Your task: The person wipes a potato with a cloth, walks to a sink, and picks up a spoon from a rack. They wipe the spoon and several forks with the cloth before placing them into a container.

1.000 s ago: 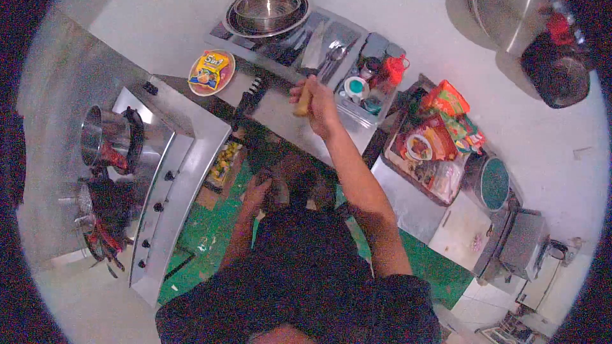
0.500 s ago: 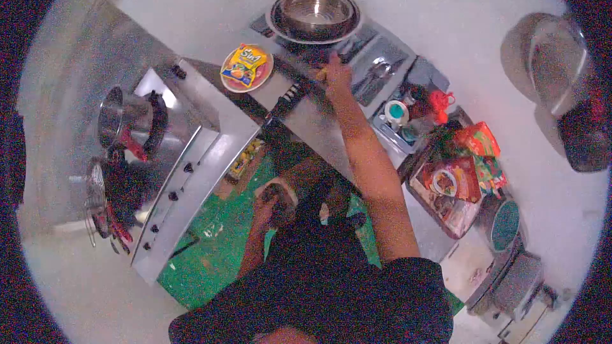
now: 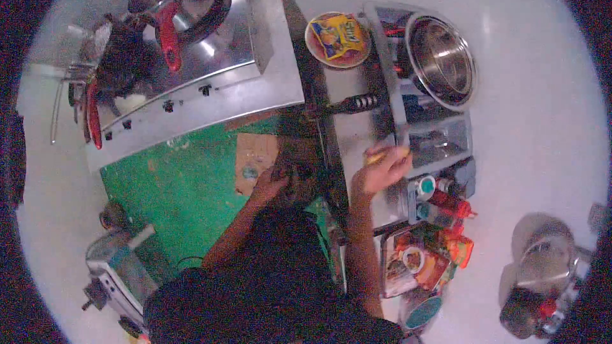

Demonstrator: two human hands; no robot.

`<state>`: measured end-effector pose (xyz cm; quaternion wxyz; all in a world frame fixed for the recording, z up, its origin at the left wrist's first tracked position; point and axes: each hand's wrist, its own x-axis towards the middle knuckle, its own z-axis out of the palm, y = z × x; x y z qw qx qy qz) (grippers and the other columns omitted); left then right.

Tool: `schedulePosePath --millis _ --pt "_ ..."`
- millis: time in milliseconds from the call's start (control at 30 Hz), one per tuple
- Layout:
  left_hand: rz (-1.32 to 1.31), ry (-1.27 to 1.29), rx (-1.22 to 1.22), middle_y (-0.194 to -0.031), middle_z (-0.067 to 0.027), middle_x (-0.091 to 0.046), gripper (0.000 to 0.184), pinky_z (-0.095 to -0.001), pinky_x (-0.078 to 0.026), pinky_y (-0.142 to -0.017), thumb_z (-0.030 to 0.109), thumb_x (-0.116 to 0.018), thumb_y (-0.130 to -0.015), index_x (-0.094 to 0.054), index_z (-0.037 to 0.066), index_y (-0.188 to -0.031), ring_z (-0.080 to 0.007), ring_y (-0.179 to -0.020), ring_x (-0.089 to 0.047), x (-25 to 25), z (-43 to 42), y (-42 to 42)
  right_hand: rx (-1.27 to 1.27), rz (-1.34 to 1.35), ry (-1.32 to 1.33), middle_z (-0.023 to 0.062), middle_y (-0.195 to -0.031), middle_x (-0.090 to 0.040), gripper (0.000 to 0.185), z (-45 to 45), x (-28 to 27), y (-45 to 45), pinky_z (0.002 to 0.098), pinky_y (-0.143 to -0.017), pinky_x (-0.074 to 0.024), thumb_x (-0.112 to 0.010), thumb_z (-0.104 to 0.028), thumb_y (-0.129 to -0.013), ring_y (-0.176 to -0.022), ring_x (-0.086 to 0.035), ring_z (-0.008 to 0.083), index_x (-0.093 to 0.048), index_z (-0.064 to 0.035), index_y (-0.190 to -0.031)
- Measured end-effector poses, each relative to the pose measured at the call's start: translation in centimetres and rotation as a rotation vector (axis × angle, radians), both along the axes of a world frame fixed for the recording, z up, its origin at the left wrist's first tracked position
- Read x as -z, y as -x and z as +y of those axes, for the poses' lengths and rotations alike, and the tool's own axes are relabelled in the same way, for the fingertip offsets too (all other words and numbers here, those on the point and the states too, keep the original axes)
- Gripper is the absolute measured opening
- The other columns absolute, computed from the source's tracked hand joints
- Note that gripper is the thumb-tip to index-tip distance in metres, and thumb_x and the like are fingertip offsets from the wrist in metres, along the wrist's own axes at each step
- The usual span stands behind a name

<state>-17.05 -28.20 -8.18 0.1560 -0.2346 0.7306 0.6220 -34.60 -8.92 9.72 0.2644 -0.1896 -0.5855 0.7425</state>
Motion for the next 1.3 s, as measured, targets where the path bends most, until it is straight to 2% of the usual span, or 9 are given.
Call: schedulePosePath --millis 67,367,567,867,1033,1067,1100,1167,1300 --pt "-0.023 0.027 -0.054 -0.117 -0.0209 -0.062 0.049 -0.0405 -0.045 -0.095 0.031 -0.068 -0.085 -0.056 0.002 -0.123 -0.0354 -0.11 -0.059 1.1 0.3 -1.0 -0.046 0.028 -0.278 0.0064 -0.078 -0.052 0.04 -1.7 2.1 -4.2 0.0281 -0.051 -0.0463 -0.056 -0.027 -0.096 -0.059 -0.054 0.0148 -0.037 -0.0038 -0.123" --pt "-0.059 -0.239 -0.395 -0.117 -0.0118 -0.063 0.04 -0.0369 -0.046 -0.094 0.016 -0.066 -0.088 -0.055 -0.001 -0.122 -0.0236 -0.107 -0.059 -2.6 -0.7 -2.2 -0.56 -0.092 -0.244 0.0054 -0.089 -0.054 0.048 -5.7 3.2 2.2 0.026 -0.056 -0.0464 -0.051 -0.019 -0.099 -0.066 -0.052 0.0113 -0.03 0.0002 -0.139" --pt "-0.042 -0.29 -0.432 -0.117 -0.0123 -0.064 0.04 -0.0372 -0.046 -0.095 0.016 -0.065 -0.088 -0.055 -0.001 -0.123 -0.0247 -0.107 -0.06 1.5 0.2 -4.6 -0.563 -0.158 0.398 0.0073 -0.076 -0.055 0.019 -10.2 3.9 19.0 0.0313 -0.054 -0.0511 -0.05 -0.021 -0.096 -0.061 -0.056 0.0173 -0.048 -0.0036 -0.09" --pt "-0.046 -0.14 -0.499 -0.12 -0.0146 -0.062 0.041 -0.0379 -0.044 -0.099 0.015 -0.064 -0.088 -0.055 -0.002 -0.124 -0.0272 -0.112 -0.058 -0.3 -2.6 -6.2 -0.289 -0.082 0.559 0.0129 -0.091 -0.058 0.021 -10.9 -0.1 31.4 0.039 -0.074 -0.0524 -0.051 -0.021 -0.095 -0.08 -0.059 0.0259 -0.05 -0.0009 -0.096" --pt "-0.02 -0.275 -0.636 -0.121 -0.0133 -0.062 0.04 -0.038 -0.044 -0.099 0.017 -0.062 -0.091 -0.055 -0.001 -0.126 -0.0252 -0.111 -0.058 -1.5 -2.4 -5.0 -0.494 0.027 -0.304 0.006 -0.1 -0.056 0.022 -7.2 4.5 26.4 0.0318 -0.084 -0.0467 -0.057 -0.024 -0.094 -0.089 -0.054 0.0163 -0.053 -0.0035 -0.103" --pt "-0.024 -0.259 -0.624 -0.121 -0.0131 -0.061 0.04 -0.0381 -0.044 -0.099 0.019 -0.061 -0.092 -0.055 -0.001 -0.126 -0.0248 -0.111 -0.058 -3.0 -2.2 -3.6 -0.514 0.119 -0.193 0.0015 -0.096 -0.054 0.018 -8.3 2.2 21.3 0.0292 -0.079 -0.0459 -0.057 -0.018 -0.094 -0.087 -0.051 0.0119 -0.053 -0.0036 -0.103" --pt "-0.03 -0.243 -0.61 -0.121 -0.0129 -0.061 0.04 -0.0382 -0.044 -0.098 0.022 -0.06 -0.093 -0.055 -0.001 -0.126 -0.0244 -0.111 -0.058 -4.8 -2.0 -1.8 -0.584 0.056 -0.356 0.0177 -0.102 -0.059 0.031 -8.8 0.2 16.5 0.039 -0.083 -0.0486 -0.055 -0.019 -0.093 -0.094 -0.058 0.0279 -0.051 0.0038 -0.113" --pt "-0.041 -0.263 -0.608 -0.122 -0.0128 -0.061 0.042 -0.0383 -0.044 -0.098 0.026 -0.058 -0.095 -0.055 -0.001 -0.127 -0.024 -0.111 -0.057 -7.0 -1.3 1.6 -1.077 -0.142 -0.861 0.0234 -0.119 -0.058 0.039 -7.0 3.0 8.4 0.044 -0.098 -0.0421 -0.054 -0.021 -0.094 -0.11 -0.055 0.0391 -0.05 0.0036 -0.124" --pt "0.028 -0.282 -0.404 -0.125 -0.0148 -0.059 0.045 -0.0392 -0.045 -0.097 0.032 -0.05 -0.098 -0.051 0.001 -0.132 -0.0276 -0.114 -0.056 -9.5 1.3 6.7 -1.085 -0.226 -0.771 0.025 -0.132 -0.052 0.046 -4.2 4.3 -6.0 0.0463 -0.106 -0.0343 -0.054 -0.024 -0.095 -0.123 -0.048 0.0403 -0.049 -0.0008 -0.134"
